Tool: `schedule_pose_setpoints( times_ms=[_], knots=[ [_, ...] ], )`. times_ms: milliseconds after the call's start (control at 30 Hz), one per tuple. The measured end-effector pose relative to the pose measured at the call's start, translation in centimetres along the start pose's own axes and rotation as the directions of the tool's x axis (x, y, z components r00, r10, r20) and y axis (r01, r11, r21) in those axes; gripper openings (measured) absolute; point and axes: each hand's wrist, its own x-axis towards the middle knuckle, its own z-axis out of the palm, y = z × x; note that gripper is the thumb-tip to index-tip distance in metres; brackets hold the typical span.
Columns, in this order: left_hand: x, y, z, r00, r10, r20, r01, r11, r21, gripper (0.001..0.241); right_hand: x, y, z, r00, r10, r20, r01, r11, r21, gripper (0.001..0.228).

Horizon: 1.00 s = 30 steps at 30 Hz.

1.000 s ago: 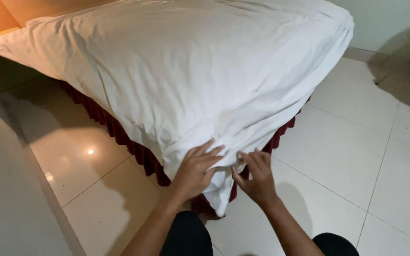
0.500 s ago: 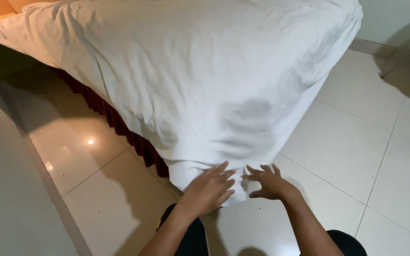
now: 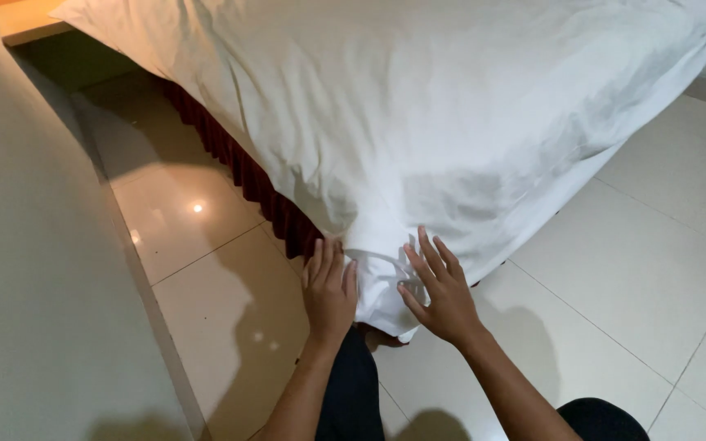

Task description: The person spreads a white sheet over a bed, smoothing it out and tucking the edges under the mattress. They work around the perimeter of the bed, pulling and folding the sheet to fit snugly over the mattress and under the bed skirt.

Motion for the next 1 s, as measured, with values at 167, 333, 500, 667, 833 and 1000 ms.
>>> schedule_pose_setpoints(
  times_ms=[167, 333, 500, 667, 833, 1000],
  knots=[
    [-1.4, 1.5, -0.2, 1.000, -0.012, -0.023, 0.012, 0.999, 0.032, 0.026, 0.2, 0.8, 0.8, 0.998, -0.050, -0.034, 0.050, 0.999, -0.011, 0.073],
    [-3.6, 3.1, -2.0, 1.000, 0.018, -0.005, -0.018, 1.000, 0.005, 0.028, 0.0, 0.5, 1.1, 0.997, -0.075, -0.033, 0.076, 0.997, 0.025, 0.076],
    [-3.8, 2.3, -2.5, 0.998, 0.064, -0.022, -0.064, 0.998, 0.025, 0.027, 0.1, -0.5, 1.4, 0.994, -0.103, -0.029, 0.103, 0.995, 0.008, 0.078],
    [-3.5, 0.3, -3.2, 0.997, 0.052, -0.051, -0.050, 0.998, 0.035, 0.016, -0.5, 1.1, 3.5, 0.976, -0.133, -0.172, 0.122, 0.990, -0.073, 0.043],
    [-2.5, -0.4, -4.6, 0.994, 0.084, -0.065, -0.084, 0.996, 0.005, 0.013, 0.0, 0.4, 3.2, 0.954, -0.156, -0.256, 0.145, 0.988, -0.059, 0.023],
    [1.1, -0.1, -5.0, 0.988, 0.151, -0.018, -0.152, 0.980, -0.125, 0.022, 0.9, -0.4, 2.7, 0.956, -0.144, -0.257, 0.139, 0.990, -0.036, 0.037]
  ],
)
